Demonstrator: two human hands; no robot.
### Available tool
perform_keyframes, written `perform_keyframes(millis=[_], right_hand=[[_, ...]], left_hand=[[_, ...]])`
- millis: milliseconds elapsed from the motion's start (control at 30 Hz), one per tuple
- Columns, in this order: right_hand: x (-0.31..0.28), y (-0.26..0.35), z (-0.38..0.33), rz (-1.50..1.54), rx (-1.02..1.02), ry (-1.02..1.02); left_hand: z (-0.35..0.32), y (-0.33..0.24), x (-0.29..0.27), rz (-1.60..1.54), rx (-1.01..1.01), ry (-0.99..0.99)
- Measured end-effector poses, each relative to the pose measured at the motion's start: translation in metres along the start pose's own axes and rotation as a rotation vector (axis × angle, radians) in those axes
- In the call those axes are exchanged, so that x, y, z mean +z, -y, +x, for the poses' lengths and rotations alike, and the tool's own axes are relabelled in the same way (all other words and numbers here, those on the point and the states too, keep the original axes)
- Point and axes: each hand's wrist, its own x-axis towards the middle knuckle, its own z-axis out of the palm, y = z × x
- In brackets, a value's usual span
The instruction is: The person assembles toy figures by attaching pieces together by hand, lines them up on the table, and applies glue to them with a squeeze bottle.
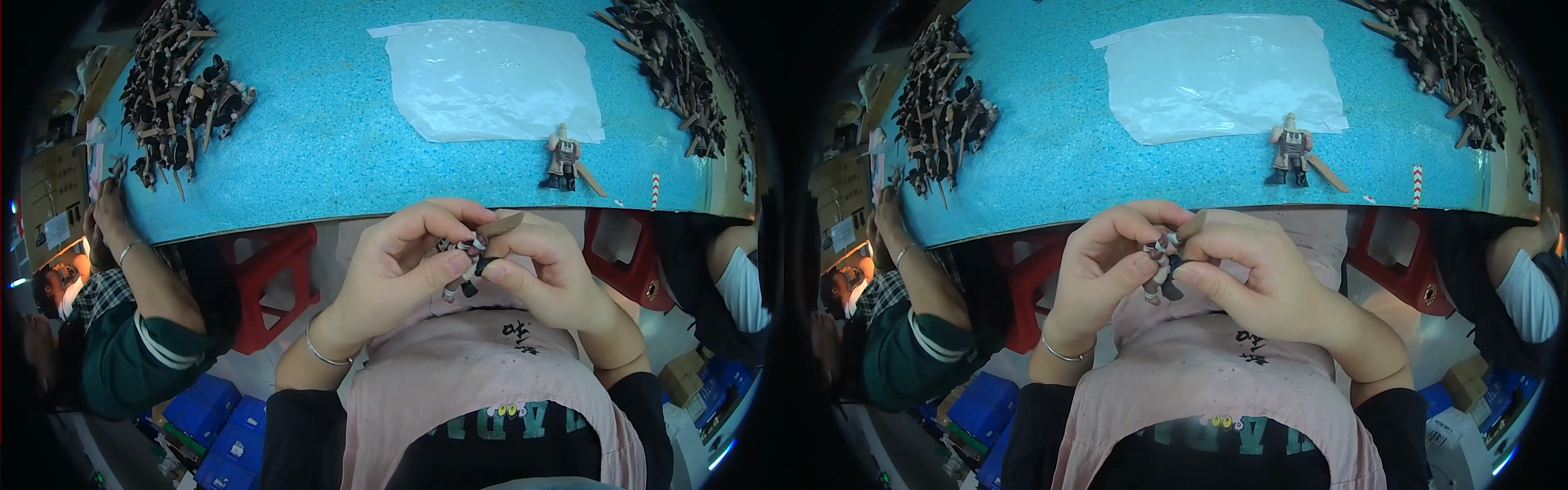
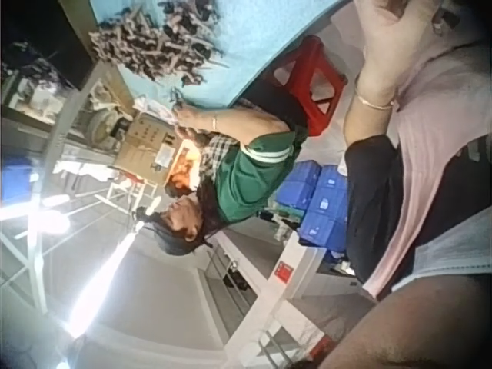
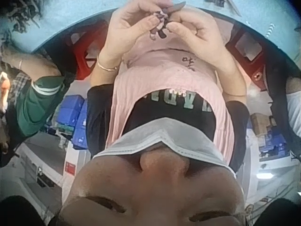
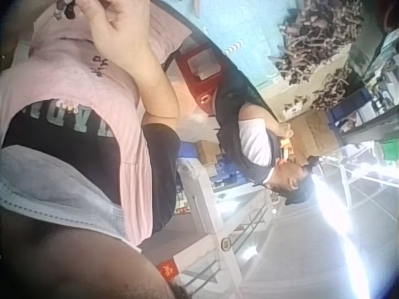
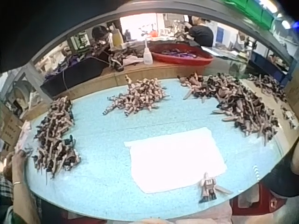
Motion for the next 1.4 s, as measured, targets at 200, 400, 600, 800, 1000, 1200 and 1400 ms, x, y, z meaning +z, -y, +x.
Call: perform_keyframes(millis=[200,400,600,800,1000,1200,1400], right_hand=[[0.010,-0.001,0.002,0.147,0.021,0.005],[0.016,-0.007,-0.003,0.298,0.065,-0.098],[0.010,0.005,-0.002,0.153,0.073,-0.066],[0.010,0.005,-0.004,0.128,0.020,-0.049],[0.010,0.009,0.000,0.003,-0.056,-0.046],[0.011,0.012,0.004,-0.062,-0.149,-0.134],[0.009,0.010,0.003,-0.092,-0.160,-0.111]], left_hand=[[-0.001,0.007,0.009,0.103,0.196,-0.206],[-0.007,0.002,0.009,0.236,0.161,-0.260],[-0.003,-0.003,-0.005,0.259,0.065,-0.021],[-0.005,-0.001,0.000,0.041,-0.002,0.019],[-0.004,0.006,-0.003,0.028,0.082,0.044],[-0.005,0.009,-0.002,0.087,0.140,0.045],[-0.007,0.008,0.004,-0.092,0.057,0.011]])
